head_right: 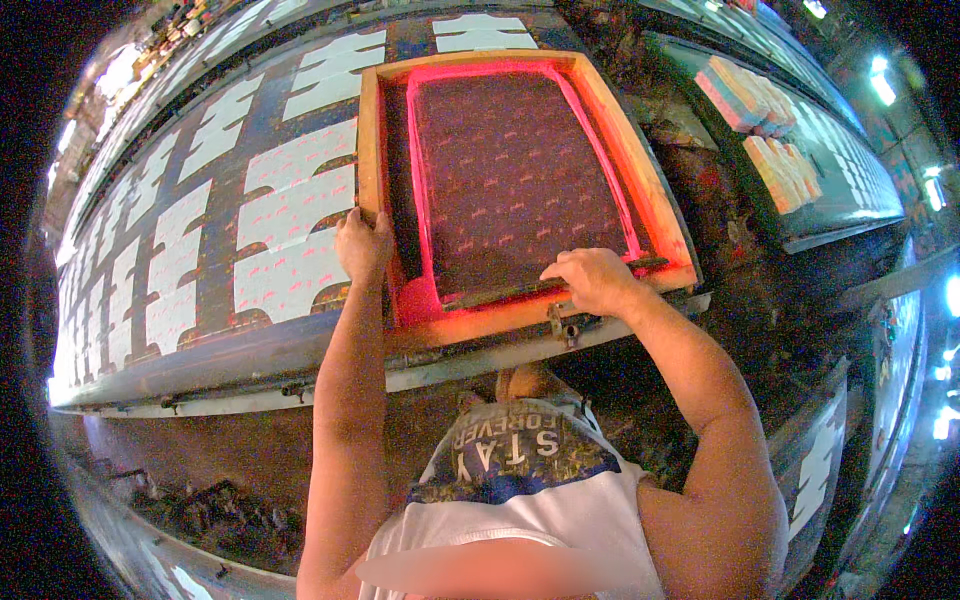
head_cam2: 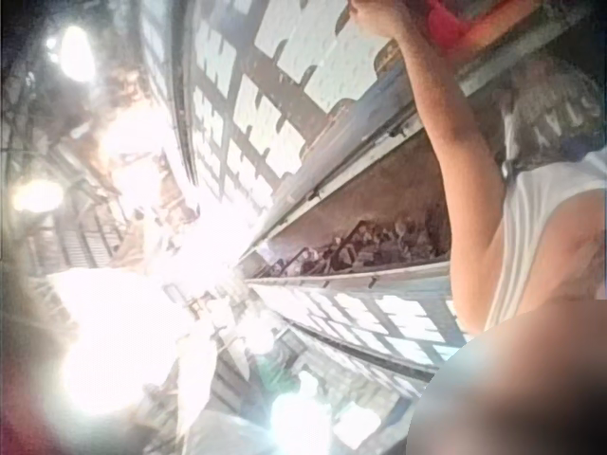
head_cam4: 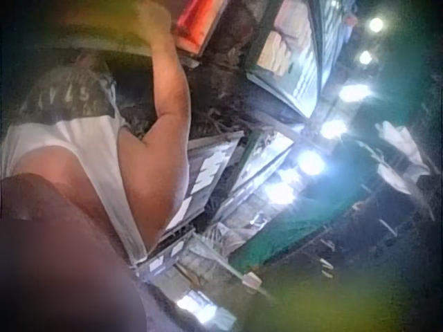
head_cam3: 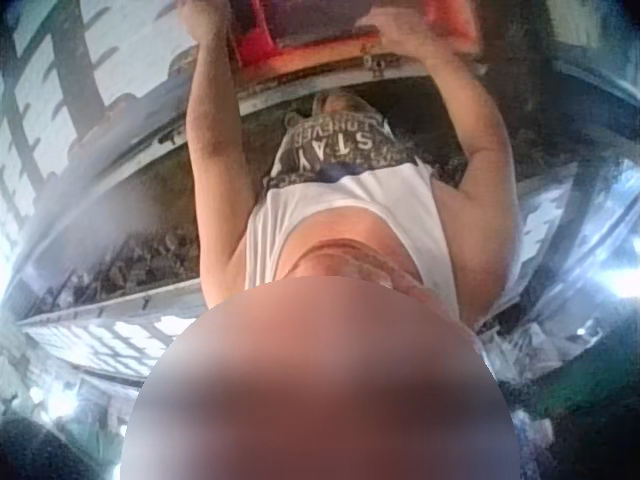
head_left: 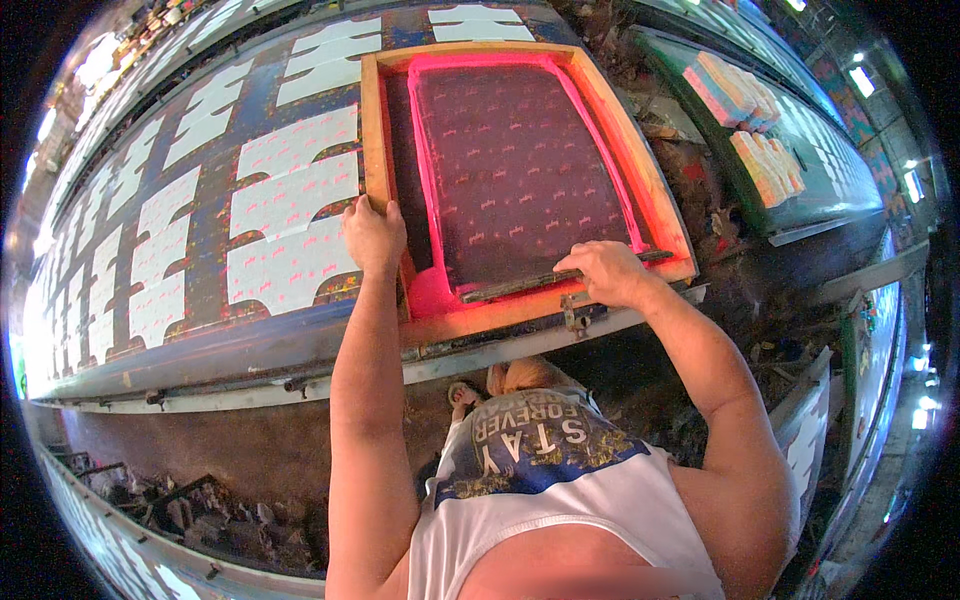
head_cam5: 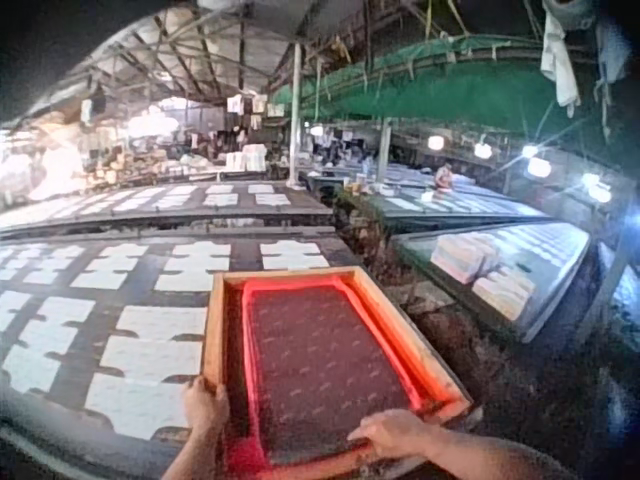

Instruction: The person uses a squeegee to pull pink ink across a screen-printing frame placed over a flat surface. The person repeatedly wipes the squeegee and repositions the frame while continuing to spread ink evenly across the screen.

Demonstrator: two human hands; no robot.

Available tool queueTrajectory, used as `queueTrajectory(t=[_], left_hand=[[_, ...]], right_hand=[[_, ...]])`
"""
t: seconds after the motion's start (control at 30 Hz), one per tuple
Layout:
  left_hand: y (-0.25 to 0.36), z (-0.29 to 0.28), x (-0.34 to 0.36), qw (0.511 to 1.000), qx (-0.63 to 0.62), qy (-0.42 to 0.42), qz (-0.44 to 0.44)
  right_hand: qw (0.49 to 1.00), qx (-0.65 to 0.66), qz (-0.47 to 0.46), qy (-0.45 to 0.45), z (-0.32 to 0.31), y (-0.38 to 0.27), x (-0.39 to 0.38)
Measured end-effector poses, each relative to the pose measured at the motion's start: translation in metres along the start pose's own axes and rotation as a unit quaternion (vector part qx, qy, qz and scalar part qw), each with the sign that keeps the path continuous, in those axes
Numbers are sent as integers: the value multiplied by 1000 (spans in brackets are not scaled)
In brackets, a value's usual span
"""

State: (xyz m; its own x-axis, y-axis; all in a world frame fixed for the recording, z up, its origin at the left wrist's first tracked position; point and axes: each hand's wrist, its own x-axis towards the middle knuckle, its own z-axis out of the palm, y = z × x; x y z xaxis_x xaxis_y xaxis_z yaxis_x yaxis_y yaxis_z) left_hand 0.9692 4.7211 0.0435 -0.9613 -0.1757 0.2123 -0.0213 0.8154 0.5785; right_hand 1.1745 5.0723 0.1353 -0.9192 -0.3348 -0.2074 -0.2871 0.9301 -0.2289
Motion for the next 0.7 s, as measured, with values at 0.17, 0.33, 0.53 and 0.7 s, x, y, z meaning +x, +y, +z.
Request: queueTrajectory(t=[0.17, 0.33, 0.53, 0.7], left_hand=[[-1, 0, 6, 1000, -5, -15, -11], [-1, 3, 6, 1000, -17, -11, -19], [7, 1, 3, 1000, 0, 9, -21], [13, 0, 1, 999, 15, 5, -50]], right_hand=[[989, -2, 50, -137, -27, 22, 47], [998, -16, 36, -39, -45, 62, 119], [994, -43, 32, 92, -69, 122, 229], [988, -52, 18, 146, -80, 173, 321]])
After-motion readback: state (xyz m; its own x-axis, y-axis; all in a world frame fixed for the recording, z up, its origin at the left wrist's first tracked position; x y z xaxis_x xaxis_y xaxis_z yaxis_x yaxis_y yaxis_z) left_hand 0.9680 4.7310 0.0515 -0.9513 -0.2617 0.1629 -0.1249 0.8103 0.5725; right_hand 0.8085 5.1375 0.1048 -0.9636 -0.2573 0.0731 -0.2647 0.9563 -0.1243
